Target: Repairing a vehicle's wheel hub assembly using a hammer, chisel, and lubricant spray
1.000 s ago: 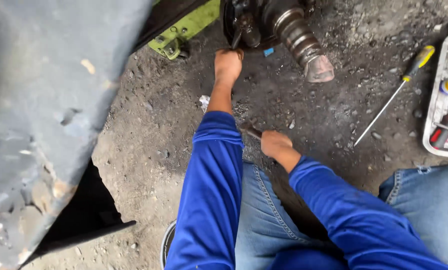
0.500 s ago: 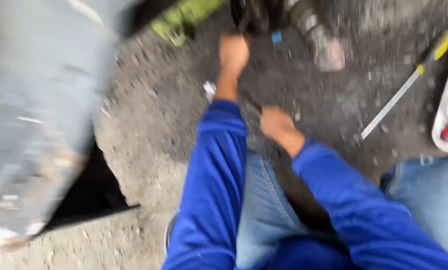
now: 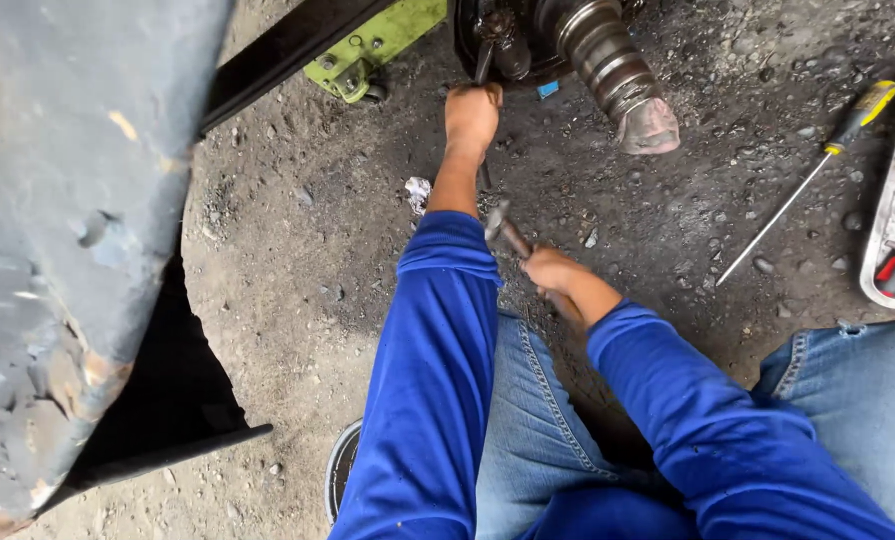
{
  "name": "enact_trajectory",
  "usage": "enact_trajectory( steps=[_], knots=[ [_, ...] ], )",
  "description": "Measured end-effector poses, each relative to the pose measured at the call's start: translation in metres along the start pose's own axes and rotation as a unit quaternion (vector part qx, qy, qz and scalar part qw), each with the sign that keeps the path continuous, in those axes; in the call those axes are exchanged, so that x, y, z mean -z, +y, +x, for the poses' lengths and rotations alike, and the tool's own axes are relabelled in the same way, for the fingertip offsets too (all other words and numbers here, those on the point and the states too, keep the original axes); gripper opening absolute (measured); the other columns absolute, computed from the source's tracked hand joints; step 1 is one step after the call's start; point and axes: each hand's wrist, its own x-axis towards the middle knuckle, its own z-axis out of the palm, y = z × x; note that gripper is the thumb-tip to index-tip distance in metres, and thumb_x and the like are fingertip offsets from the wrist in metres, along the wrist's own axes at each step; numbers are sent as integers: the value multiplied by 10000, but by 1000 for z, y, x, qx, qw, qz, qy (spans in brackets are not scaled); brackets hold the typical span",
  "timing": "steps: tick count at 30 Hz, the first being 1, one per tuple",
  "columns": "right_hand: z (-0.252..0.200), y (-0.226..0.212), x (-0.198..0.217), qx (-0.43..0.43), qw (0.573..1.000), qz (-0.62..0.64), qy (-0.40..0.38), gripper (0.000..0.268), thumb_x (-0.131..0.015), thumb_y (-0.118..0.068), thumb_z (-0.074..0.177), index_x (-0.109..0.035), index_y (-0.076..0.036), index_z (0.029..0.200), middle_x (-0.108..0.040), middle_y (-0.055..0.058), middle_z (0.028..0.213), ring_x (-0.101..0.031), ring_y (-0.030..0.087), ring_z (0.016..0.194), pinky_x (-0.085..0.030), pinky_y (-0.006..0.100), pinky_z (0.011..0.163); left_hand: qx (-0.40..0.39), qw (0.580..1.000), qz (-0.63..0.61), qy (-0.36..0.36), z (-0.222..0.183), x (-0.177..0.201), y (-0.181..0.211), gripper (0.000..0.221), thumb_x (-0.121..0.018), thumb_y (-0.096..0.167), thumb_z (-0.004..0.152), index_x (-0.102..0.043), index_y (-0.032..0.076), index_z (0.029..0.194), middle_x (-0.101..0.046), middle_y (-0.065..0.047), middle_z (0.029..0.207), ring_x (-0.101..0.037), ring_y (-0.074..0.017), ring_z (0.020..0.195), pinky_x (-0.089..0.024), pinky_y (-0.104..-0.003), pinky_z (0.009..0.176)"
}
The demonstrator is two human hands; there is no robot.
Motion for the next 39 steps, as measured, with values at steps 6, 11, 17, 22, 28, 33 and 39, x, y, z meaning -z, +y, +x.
enact_trajectory(
  steps=[6, 11, 17, 22, 28, 33, 39],
  knots=[
    [38, 21, -16, -26, 991, -34, 126, 405, -760, -319, 908, -690, -52, 1204, -757, 183, 1125, -739, 361, 1026, -576, 440, 889, 162, 975, -128, 86, -38, 17, 78, 314, -599, 73, 674, -343, 176, 525, -347, 18, 550, -256, -176, 583, -236, -425, 516],
    [0, -11, -15, -19, 996, 2, 84, 402, -549, -78, 912, -633, -1, 1298, -735, 243, 1118, -746, 375, 975, -608, 437, 787, 108, 986, -105, 75, -27, 10, 50, 398, -644, 15, 707, -382, 197, 469, -367, 38, 526, -314, -140, 535, -296, -383, 491],
    [12, 5, -20, -63, 997, 26, 41, 250, -533, -51, 1009, -616, 77, 1207, -713, 184, 864, -694, 254, 633, -597, 349, 545, -124, 954, 272, -17, 9, 12, -18, 317, -511, -5, 776, -412, 221, 576, -363, 70, 519, -364, -96, 496, -341, -297, 504],
    [64, 16, -39, 92, 989, -62, 95, 241, -590, -184, 844, -727, -13, 941, -702, 182, 759, -693, 314, 674, -533, 419, 564, -283, 814, 501, 81, -16, 20, -17, 258, -567, 149, 829, -614, 156, 575, -617, -47, 477, -592, -312, 414, -425, -477, 463],
    [38, 34, -48, -38, 991, -108, 66, 325, -594, -31, 808, -722, 20, 1103, -783, 174, 840, -774, 287, 726, -617, 393, 635, -103, 978, 161, 82, -6, 12, 20, 293, -580, 47, 708, -438, 215, 514, -468, 53, 486, -453, -132, 494, -331, -363, 470],
    [39, 12, -35, -26, 998, -44, 36, 318, -574, -102, 895, -680, 54, 1150, -770, 176, 841, -740, 256, 627, -593, 379, 562, 134, 981, -96, 104, -21, 20, 55, 416, -608, 11, 735, -294, 170, 513, -308, 26, 513, -219, -134, 536, -188, -413, 470],
    [77, 10, -28, 62, 979, -153, 122, 264, -548, -102, 823, -771, 33, 787, -718, 211, 671, -746, 351, 700, -577, 428, 647, -266, 835, 468, 116, 21, 21, -5, 373, -478, 187, 899, -603, 105, 557, -623, -112, 501, -583, -381, 460, -413, -529, 521]
  ],
)
